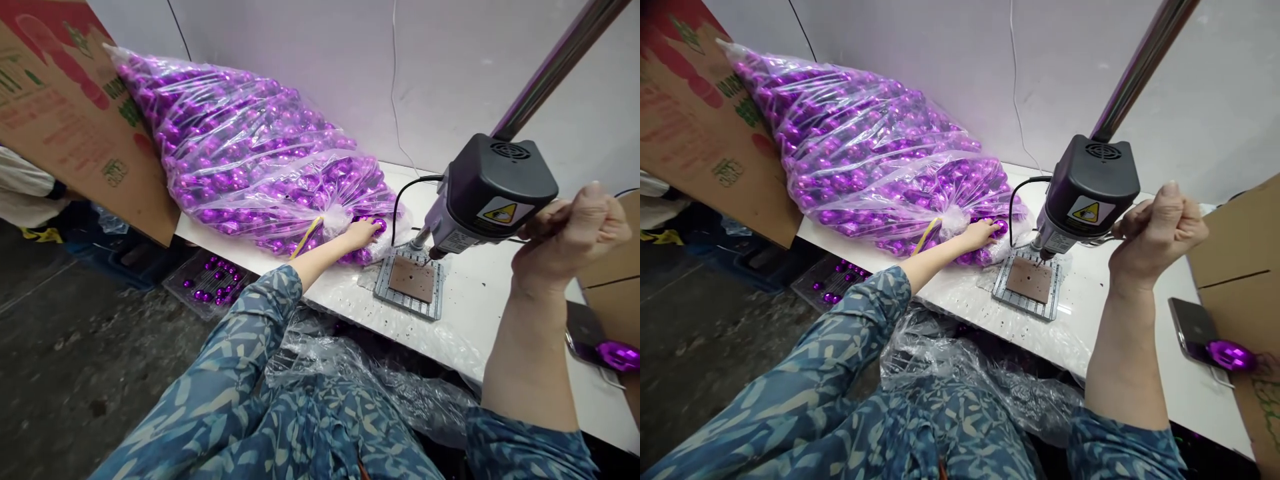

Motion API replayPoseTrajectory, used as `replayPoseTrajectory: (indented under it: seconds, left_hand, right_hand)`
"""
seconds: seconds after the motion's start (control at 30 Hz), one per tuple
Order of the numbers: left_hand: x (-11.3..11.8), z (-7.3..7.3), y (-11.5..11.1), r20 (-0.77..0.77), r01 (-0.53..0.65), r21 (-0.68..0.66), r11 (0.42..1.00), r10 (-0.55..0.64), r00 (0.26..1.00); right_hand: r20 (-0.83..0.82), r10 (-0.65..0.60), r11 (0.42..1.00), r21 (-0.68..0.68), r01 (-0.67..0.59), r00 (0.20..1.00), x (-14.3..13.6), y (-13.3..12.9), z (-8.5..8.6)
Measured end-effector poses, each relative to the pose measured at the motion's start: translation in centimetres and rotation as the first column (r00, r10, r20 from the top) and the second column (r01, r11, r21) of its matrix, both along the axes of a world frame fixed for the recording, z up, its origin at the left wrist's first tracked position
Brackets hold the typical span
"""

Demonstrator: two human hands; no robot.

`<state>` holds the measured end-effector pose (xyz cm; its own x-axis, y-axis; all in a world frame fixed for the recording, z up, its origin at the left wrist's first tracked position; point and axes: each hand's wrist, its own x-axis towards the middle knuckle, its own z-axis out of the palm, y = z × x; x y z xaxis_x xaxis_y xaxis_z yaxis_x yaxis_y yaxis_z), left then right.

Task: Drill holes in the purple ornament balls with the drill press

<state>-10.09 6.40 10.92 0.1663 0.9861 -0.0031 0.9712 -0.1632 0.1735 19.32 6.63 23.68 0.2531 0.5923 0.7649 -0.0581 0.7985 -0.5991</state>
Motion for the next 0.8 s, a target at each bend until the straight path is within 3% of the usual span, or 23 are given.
replayPoseTrajectory:
  seconds: [0.17,0.23,0.27,0.33,0.4,0.47,0.53,0.63,0.8]
  left_hand:
    - [0.7,-0.1,0.4,0.056,-0.116,-0.029,0.993,0.117,0.992]
    - [0.4,-0.2,-0.2,0.261,-0.15,0.048,0.988,0.132,0.956]
    - [0.2,-0.4,-0.7,0.425,-0.182,0.102,0.978,0.122,0.897]
    - [-0.5,-0.6,-1.8,0.762,-0.263,0.159,0.952,0.051,0.645]
    - [-1.3,-0.7,-3.0,0.951,-0.308,0.107,0.945,-0.007,0.309]
    - [-2.2,-0.5,-4.1,1.0,-0.308,-0.003,0.951,0.002,-0.003]
    - [-3.0,0.1,-5.0,0.973,-0.288,-0.101,0.952,0.034,-0.23]
    - [-3.8,1.4,-6.2,0.901,-0.24,-0.191,0.952,0.073,-0.427]
    - [-4.4,3.8,-8.1,0.833,-0.227,-0.235,0.945,0.076,-0.549]
  right_hand:
    - [0.026,-0.01,1.0,-0.025,0.011,1.0,0.1,-0.1,0.0]
    - [0.034,-0.016,0.999,-0.032,0.017,0.999,0.2,0.0,-0.1]
    - [0.037,-0.02,0.999,-0.034,0.022,0.999,0.3,0.1,-0.1]
    - [0.039,-0.034,0.999,-0.036,0.035,0.999,0.4,0.4,-0.3]
    - [0.036,-0.05,0.998,-0.036,0.051,0.998,0.5,0.7,-0.5]
    - [0.028,-0.062,0.997,-0.034,0.063,0.998,0.5,1.0,-0.7]
    - [0.017,-0.07,0.997,-0.034,0.071,0.997,0.5,1.1,-0.7]
    - [0.016,-0.071,0.997,-0.042,0.071,0.997,0.3,0.9,-0.4]
    - [0.053,-0.06,0.994,-0.089,0.065,0.997,0.5,0.2,0.2]
